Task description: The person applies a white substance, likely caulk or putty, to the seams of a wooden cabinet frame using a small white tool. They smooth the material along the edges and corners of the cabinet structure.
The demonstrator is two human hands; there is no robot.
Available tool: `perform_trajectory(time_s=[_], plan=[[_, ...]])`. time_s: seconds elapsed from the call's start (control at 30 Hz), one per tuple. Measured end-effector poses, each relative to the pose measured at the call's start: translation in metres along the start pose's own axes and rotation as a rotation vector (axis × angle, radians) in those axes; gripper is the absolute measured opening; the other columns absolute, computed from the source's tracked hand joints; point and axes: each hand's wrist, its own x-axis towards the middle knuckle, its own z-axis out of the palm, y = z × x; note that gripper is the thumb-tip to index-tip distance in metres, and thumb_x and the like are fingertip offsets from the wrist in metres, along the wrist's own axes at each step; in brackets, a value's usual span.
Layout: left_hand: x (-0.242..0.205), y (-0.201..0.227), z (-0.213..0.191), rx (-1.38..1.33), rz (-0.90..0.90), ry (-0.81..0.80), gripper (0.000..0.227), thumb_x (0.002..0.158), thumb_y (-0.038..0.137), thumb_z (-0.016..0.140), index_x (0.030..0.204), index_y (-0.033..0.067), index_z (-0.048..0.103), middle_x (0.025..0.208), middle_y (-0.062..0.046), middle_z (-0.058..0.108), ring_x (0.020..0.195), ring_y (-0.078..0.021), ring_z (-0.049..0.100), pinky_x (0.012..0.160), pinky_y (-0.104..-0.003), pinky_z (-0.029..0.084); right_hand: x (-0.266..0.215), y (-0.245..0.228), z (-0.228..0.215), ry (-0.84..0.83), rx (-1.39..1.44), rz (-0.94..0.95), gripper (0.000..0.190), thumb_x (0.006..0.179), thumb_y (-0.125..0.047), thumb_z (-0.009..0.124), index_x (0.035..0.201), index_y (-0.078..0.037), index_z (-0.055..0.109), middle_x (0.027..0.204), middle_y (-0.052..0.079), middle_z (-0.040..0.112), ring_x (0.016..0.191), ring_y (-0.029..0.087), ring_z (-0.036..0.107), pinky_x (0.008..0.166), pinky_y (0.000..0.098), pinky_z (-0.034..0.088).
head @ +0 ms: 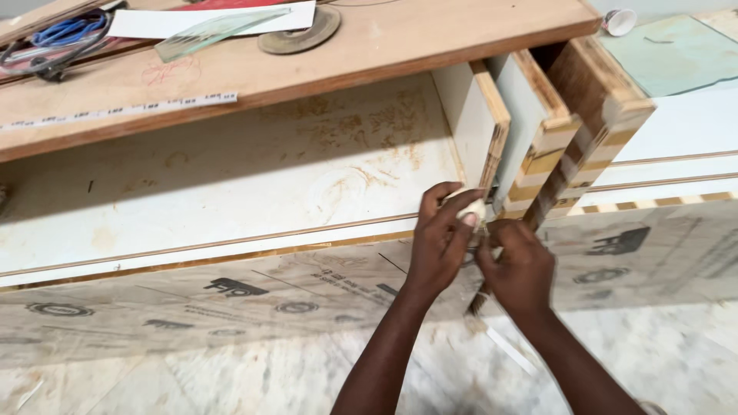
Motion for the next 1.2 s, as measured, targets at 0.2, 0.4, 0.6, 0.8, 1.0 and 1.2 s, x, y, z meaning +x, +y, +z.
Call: perform_trajectory(time_s=[0.2,0.4,0.6,0.8,1.0,1.2], plan=[[-0.002,0.041,-0.028,0.007,-0.306,0.272,0.033,0.103,0.018,0.057,0.133,0.013,0.07,0.142,-0.009,0.055,0.103,-0.0205,0.056,0.081,-0.029,0.048,0.028,-0.019,0.01,-0.098,-0.21,0.072,0.016,0.085,-0.011,0.078,0.084,-0.007,0.063,0.081,0.009,0.069,0.072,0.032,0.069,0.059,0.0441,0.054],[-0.004,0.085,-0.042,0.004,-0.347,0.38,0.033,0.105,0.017,0.055,0.136,0.0137,0.067,0.144,-0.008,0.054,0.124,-0.0173,0.055,0.096,-0.031,0.047,0.04,-0.006,0.038,-0.438,-0.645,0.065,0.016,0.095,-0.016,0.072,0.082,-0.009,0.066,0.08,0.011,0.071,0.069,0.028,0.072,0.061,0.0444,0.057],[-0.015,0.12,-0.057,-0.063,-0.424,0.5,0.035,0.106,0.019,0.054,0.139,0.0113,0.063,0.142,-0.008,0.059,0.13,-0.0196,0.055,0.108,-0.035,0.044,0.058,-0.073,0.047,-0.302,-0.01,-0.127,0.02,0.084,-0.008,0.07,0.104,-0.003,0.068,0.093,0.013,0.073,0.079,0.031,0.071,0.066,0.0407,0.058],[-0.028,0.178,-0.122,-0.19,-0.51,0.656,0.039,0.105,0.025,0.056,0.14,0.0068,0.06,0.138,-0.009,0.064,0.122,-0.0189,0.062,0.1,-0.035,0.052,0.087,-0.129,-0.008,-0.591,0.386,0.492,0.015,0.089,-0.016,0.077,0.089,-0.006,0.067,0.079,0.007,0.073,0.07,0.02,0.066,0.064,0.0335,0.055],[-0.02,0.194,-0.086,-0.601,-0.505,0.468,0.046,0.107,0.028,0.06,0.146,0.005,0.053,0.133,-0.011,0.061,0.115,-0.0189,0.062,0.097,-0.036,0.053,0.116,-0.151,-0.093,-0.78,1.264,1.004,0.014,0.094,-0.02,0.07,0.088,-0.009,0.063,0.081,0.002,0.07,0.071,0.011,0.067,0.06,0.0276,0.054],[0.025,0.245,-0.044,-1.02,-0.663,0.301,0.057,0.103,0.045,0.053,0.146,0.0079,0.049,0.128,-0.013,0.062,0.112,-0.0245,0.067,0.092,-0.045,0.061,0.157,-0.131,-0.14,-0.81,0.887,0.758,0.013,0.093,-0.014,0.073,0.089,-0.007,0.063,0.08,0.003,0.067,0.067,0.009,0.061,0.059,0.0263,0.05]])
